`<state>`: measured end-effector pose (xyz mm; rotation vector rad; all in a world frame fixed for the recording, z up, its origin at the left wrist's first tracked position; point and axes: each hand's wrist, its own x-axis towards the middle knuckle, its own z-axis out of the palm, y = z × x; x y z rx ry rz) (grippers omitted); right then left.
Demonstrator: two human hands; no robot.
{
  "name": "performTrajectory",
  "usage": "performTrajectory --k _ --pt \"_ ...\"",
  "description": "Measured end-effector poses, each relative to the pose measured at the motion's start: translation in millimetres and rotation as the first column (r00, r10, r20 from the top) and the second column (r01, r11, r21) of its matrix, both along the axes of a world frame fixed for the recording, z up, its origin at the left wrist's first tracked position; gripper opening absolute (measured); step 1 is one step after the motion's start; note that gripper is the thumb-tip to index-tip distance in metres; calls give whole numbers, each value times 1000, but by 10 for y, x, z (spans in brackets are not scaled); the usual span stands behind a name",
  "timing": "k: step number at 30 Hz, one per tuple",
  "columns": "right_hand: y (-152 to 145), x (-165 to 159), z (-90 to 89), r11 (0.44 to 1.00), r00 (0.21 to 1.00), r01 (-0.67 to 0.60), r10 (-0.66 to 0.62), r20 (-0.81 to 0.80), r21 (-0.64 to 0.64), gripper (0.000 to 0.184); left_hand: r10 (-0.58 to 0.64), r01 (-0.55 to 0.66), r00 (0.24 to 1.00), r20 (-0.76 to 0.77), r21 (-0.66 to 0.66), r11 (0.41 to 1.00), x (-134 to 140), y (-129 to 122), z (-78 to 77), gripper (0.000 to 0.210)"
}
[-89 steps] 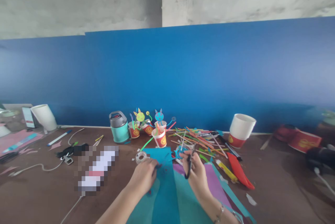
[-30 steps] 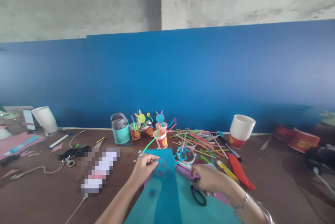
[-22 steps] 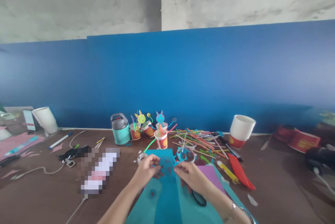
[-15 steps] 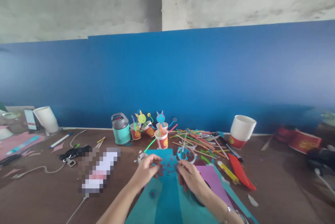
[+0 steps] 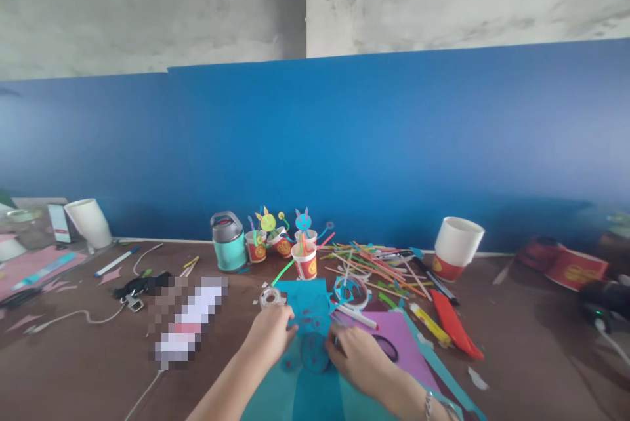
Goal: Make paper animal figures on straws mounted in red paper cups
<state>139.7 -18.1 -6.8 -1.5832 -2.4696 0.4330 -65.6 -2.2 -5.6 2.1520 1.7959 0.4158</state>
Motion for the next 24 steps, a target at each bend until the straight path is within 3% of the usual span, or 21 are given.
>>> performTrajectory --k 5,9,13,16,24 --pt "3 -6 17 1000 999 18 -18 -32 11 20 -20 24 997 -69 55 998 44 1 67 21" --pt "14 -19 23 999 998 44 -43 -42 20 21 35 -37 999 19 138 990 49 0 94 20" --pt "16 -15 21 999 998 43 -42 -54 26 22 -31 22 988 153 59 998 46 2 31 20" --pt "14 -3 13 999 997 40 -38 -67 21 22 -55 56 986 159 1 998 38 15 -45 19" --pt "25 0 8 999 998 31 -30 -61 15 23 56 -69 992 112 118 991 -40 74 -58 12"
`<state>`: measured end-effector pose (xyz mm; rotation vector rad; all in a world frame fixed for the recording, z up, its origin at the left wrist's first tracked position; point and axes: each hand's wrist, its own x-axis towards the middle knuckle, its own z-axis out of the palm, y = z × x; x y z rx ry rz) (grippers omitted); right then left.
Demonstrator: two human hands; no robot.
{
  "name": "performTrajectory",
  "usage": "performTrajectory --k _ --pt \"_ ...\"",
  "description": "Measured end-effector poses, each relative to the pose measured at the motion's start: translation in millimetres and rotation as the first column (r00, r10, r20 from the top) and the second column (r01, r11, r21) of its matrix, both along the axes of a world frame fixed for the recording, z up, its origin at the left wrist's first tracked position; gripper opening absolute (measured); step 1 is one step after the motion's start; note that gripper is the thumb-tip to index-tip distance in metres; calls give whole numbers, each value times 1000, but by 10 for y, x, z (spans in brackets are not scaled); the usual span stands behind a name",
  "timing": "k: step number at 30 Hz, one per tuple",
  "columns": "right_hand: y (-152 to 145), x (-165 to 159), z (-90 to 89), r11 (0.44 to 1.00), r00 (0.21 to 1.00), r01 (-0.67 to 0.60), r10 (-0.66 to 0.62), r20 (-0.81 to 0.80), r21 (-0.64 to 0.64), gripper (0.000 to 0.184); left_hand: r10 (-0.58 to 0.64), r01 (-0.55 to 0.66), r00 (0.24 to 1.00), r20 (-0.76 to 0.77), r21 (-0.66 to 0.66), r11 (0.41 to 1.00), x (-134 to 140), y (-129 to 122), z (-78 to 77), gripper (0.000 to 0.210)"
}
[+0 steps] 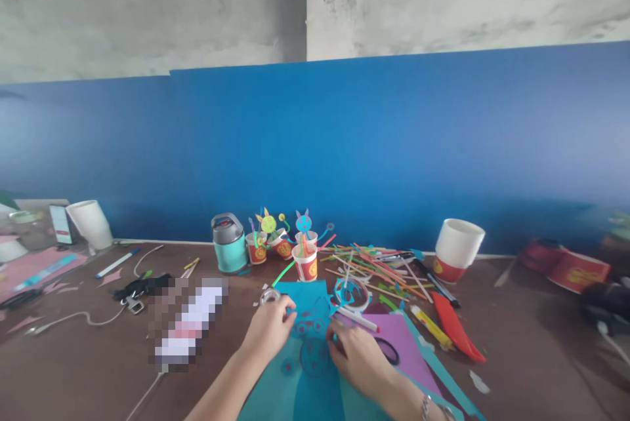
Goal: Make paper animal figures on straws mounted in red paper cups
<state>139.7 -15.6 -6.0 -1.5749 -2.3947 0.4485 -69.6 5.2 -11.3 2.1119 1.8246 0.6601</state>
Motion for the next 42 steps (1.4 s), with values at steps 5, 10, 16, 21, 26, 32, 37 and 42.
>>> performTrajectory --k 5,10,16,21,26,32,37,42 --pt "8 0 -13 1000 1000 1 -1 -8 0 24 9 -9 1000 -1 193 981 -5 10 5 20" --pt "-1 1 -50 1000 1000 0 1 -24 13 23 -6 9 1000 -8 365 931 35 5 -29 32" --pt "25 3 -83 998 997 24 -21 -70 52 23 -161 127 986 52 401 907 66 -8 -61 12" --pt "30 24 -74 996 989 24 -11 -150 84 21 -371 342 927 53 289 894 152 -72 -27 15" --pt "-30 5 -26 995 973 -95 101 -205 43 29 -432 420 902 23 191 887 193 -141 26 15" --pt "-74 -45 -25 991 976 -127 119 -180 -32 67 -442 437 897 -7 158 885 185 -135 -2 16" --pt "-45 -45 -33 991 959 -109 125 -253 76 28 -428 425 903 -17 165 890 229 -148 -22 13" --pt "213 208 -50 946 958 155 -73 -277 285 22 -403 393 915 2 220 893 249 -133 -38 14"
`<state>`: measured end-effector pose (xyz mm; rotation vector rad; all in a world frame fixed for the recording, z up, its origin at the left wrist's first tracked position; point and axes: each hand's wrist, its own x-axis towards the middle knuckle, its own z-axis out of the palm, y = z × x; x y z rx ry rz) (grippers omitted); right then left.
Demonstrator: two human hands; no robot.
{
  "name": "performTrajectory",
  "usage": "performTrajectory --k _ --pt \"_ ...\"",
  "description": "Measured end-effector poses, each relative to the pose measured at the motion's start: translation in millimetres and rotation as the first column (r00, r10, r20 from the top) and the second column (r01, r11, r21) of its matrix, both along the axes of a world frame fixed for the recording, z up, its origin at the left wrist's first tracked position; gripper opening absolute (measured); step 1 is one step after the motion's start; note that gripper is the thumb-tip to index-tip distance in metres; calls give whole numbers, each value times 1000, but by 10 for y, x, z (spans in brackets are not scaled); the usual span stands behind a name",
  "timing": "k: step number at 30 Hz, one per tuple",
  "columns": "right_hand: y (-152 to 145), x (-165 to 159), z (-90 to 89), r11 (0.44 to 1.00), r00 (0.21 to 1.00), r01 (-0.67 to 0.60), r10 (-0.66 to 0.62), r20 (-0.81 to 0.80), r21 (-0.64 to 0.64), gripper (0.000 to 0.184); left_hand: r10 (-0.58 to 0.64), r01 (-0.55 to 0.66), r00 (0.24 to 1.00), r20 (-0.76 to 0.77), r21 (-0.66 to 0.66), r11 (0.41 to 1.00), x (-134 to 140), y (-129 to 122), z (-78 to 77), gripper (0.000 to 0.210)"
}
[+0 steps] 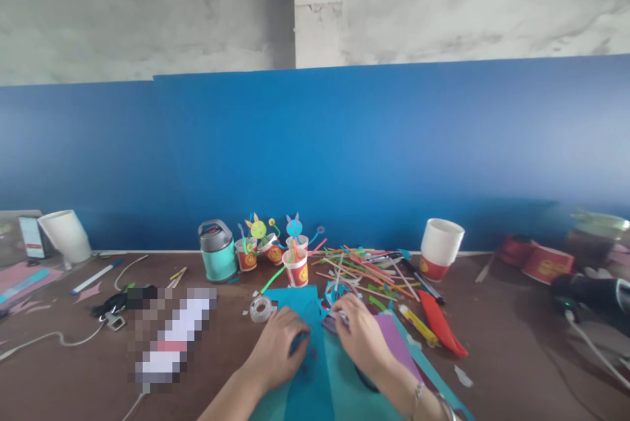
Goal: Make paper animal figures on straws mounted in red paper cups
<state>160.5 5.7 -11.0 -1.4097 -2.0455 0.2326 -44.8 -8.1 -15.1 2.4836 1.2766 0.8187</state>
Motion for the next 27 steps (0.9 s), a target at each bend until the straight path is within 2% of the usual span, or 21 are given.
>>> performTrajectory --k 2,3,6,8,11,15,20,23,27 --pt "126 156 -21 994 990 107 -106 90 -5 29 -1 1 1000 3 20 1000 5 11 -8 15" --pt "178 226 -33 993 983 115 -111 144 -21 32 -2 2 1000 2 29 1000 9 15 -11 15" --pt "268 360 -55 996 972 78 -67 226 -41 36 0 1 1000 -7 45 999 26 23 -17 15" --pt "279 381 -50 997 971 57 -45 236 -45 33 0 0 1000 -7 54 999 37 24 -18 15" --pt "265 358 -22 996 975 88 -79 208 -34 27 7 -7 1000 6 65 998 45 26 -18 15" --pt "245 312 22 987 980 129 -142 137 100 24 23 -26 999 38 83 996 45 24 -9 17" --pt "165 238 121 965 973 140 -175 150 221 20 23 -36 991 128 101 994 45 18 6 19" --pt "68 149 170 963 986 62 -99 131 261 21 0 -30 981 196 149 988 43 23 -6 21" --pt "-56 4 140 954 983 -171 150 101 247 21 -20 -28 965 260 179 983 43 -2 -33 41"
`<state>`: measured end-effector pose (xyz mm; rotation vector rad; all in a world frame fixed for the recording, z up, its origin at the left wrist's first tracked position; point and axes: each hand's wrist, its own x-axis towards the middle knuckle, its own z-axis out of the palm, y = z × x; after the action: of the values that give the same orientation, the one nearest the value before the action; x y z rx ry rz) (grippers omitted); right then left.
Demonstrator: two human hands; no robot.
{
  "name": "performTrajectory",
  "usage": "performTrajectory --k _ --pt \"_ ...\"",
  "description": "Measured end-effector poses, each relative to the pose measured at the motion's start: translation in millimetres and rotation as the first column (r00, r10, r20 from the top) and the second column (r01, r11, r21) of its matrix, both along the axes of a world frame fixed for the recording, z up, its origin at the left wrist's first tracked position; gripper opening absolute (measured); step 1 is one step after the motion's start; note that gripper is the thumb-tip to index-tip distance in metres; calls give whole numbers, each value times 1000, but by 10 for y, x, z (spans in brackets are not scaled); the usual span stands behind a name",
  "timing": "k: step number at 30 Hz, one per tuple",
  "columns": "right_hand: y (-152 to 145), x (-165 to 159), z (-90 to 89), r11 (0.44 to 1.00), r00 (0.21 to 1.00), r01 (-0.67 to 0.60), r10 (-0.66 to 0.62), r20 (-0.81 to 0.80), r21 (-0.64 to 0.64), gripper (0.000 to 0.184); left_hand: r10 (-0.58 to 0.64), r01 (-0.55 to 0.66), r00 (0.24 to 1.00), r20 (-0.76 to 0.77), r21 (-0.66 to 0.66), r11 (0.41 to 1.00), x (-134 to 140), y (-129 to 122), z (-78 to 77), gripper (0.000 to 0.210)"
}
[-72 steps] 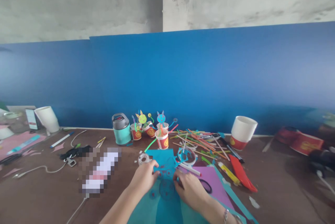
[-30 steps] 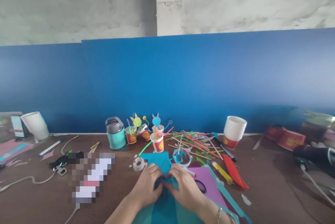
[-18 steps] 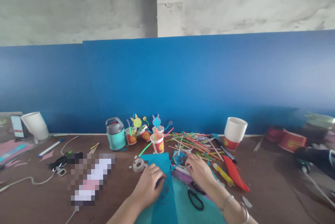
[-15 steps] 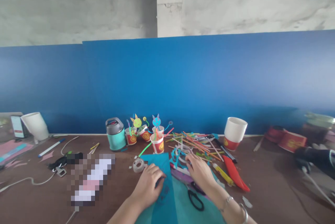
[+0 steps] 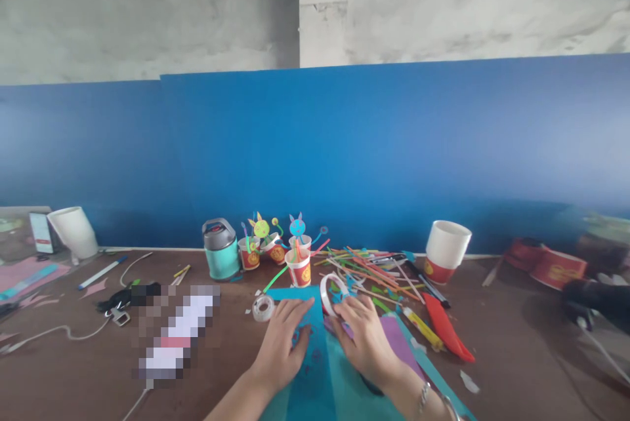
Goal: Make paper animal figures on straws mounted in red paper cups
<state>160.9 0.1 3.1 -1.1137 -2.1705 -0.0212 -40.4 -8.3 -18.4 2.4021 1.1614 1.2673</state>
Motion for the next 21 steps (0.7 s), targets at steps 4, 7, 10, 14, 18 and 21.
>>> performTrajectory --k 4,7,10,14,18,21 --pt "-53 -87 -68 989 993 -117 117 -8 -86 21 -36 36 999 1 -5 999 19 -57 -14 54" --pt "-54 -102 -95 987 993 -114 115 -1 -114 21 -71 71 997 -15 -6 997 35 -78 -16 55" --pt "-50 -108 -109 987 993 -118 121 17 -104 18 -82 82 997 5 -10 997 46 -86 4 50" --pt "-66 -122 -84 986 988 -137 143 62 -92 16 -59 64 995 75 -66 996 65 -110 66 33" --pt "-96 -138 -30 985 987 -138 146 70 -104 19 5 7 989 147 -79 997 102 -119 99 12" --pt "-109 -156 -35 983 985 -155 161 59 -98 23 42 -34 985 170 -52 998 126 -108 90 7"
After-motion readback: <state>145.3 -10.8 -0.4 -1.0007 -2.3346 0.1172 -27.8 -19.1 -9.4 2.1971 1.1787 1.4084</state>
